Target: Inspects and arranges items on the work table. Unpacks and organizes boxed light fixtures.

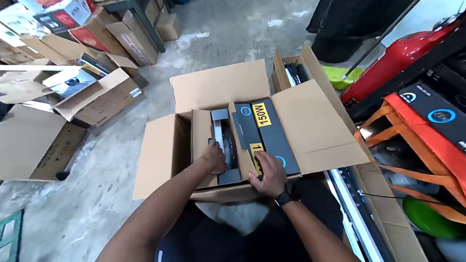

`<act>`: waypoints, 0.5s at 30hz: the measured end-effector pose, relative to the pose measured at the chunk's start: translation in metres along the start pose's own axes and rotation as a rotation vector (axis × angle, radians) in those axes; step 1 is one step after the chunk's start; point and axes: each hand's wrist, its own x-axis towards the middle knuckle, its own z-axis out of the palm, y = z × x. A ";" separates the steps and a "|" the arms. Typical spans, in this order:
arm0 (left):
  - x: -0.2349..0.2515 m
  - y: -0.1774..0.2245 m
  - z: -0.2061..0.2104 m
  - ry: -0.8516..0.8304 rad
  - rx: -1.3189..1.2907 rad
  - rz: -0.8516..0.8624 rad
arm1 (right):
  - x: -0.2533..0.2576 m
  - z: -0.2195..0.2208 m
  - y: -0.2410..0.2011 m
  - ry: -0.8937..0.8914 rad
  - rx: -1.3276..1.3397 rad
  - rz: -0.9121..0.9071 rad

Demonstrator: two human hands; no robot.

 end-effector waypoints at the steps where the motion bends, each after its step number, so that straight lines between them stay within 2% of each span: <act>1: -0.001 -0.001 0.000 -0.005 -0.017 -0.022 | 0.000 0.000 0.000 -0.011 -0.004 0.004; 5: 0.010 0.004 -0.001 0.132 -0.132 -0.038 | 0.002 0.000 0.000 -0.016 -0.009 0.026; 9: 0.023 0.014 -0.017 0.032 -0.113 -0.083 | 0.001 0.001 0.000 0.005 -0.016 0.016; 15: 0.043 0.014 -0.045 0.118 -0.605 -0.395 | 0.002 0.001 0.000 0.011 -0.034 0.002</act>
